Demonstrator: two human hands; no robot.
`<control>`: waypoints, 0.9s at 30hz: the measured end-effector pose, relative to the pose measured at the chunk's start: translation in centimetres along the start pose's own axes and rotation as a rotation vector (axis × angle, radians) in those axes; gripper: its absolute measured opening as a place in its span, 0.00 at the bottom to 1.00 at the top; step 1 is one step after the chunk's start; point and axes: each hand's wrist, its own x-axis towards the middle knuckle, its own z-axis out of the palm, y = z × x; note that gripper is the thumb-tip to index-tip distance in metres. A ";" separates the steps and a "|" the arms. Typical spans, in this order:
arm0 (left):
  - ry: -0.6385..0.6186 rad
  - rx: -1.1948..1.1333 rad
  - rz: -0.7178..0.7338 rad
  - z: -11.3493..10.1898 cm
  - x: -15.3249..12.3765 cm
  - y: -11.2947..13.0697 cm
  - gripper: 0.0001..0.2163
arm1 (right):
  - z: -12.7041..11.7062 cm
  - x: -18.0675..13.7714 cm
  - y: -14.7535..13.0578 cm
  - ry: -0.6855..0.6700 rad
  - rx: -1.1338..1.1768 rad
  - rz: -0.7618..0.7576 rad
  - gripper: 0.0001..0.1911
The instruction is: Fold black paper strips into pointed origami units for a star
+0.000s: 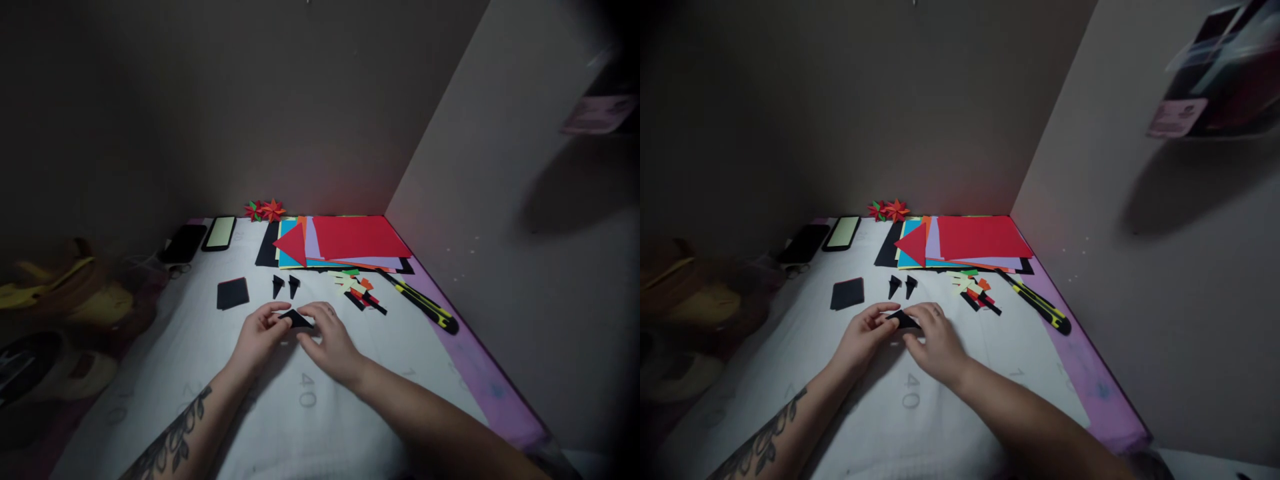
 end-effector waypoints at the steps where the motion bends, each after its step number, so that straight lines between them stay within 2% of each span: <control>1: -0.011 0.004 0.002 0.2 -0.1 -0.1 0.21 | 0.0 0.1 0.0 -0.026 -0.044 -0.064 0.19; 3: -0.020 0.017 0.002 0.4 -0.2 -0.3 0.20 | -0.1 0.2 0.0 -0.042 -0.075 -0.109 0.18; 7: -0.031 0.038 0.017 0.3 -0.3 -0.4 0.16 | -0.3 0.2 0.2 0.009 -0.045 -0.079 0.15; 10: -0.084 0.067 0.021 0.3 -0.3 -0.4 0.15 | -0.4 0.0 0.5 0.047 0.032 0.032 0.13; 13: -0.121 0.122 0.022 0.4 -0.5 -0.2 0.15 | -0.4 -0.1 1.0 0.067 0.113 0.181 0.16; 16: -0.145 0.174 0.057 0.5 -0.7 0.0 0.13 | -0.4 0.0 1.4 0.064 0.146 0.155 0.18; 19: -0.162 0.243 0.078 0.4 -0.9 0.2 0.11 | -0.6 0.3 1.2 0.042 0.165 0.142 0.15; 22: -0.124 0.316 0.120 0.3 -0.8 0.1 0.11 | -0.6 0.4 0.9 0.001 0.290 0.291 0.10; 25: -0.007 0.303 0.171 0.3 -0.7 -0.1 0.13 | -0.3 0.4 0.8 -0.051 0.464 0.471 0.09; 27: 0.027 0.245 0.149 0.3 -0.6 -0.2 0.14 | -0.1 0.4 1.0 -0.077 0.516 0.502 0.08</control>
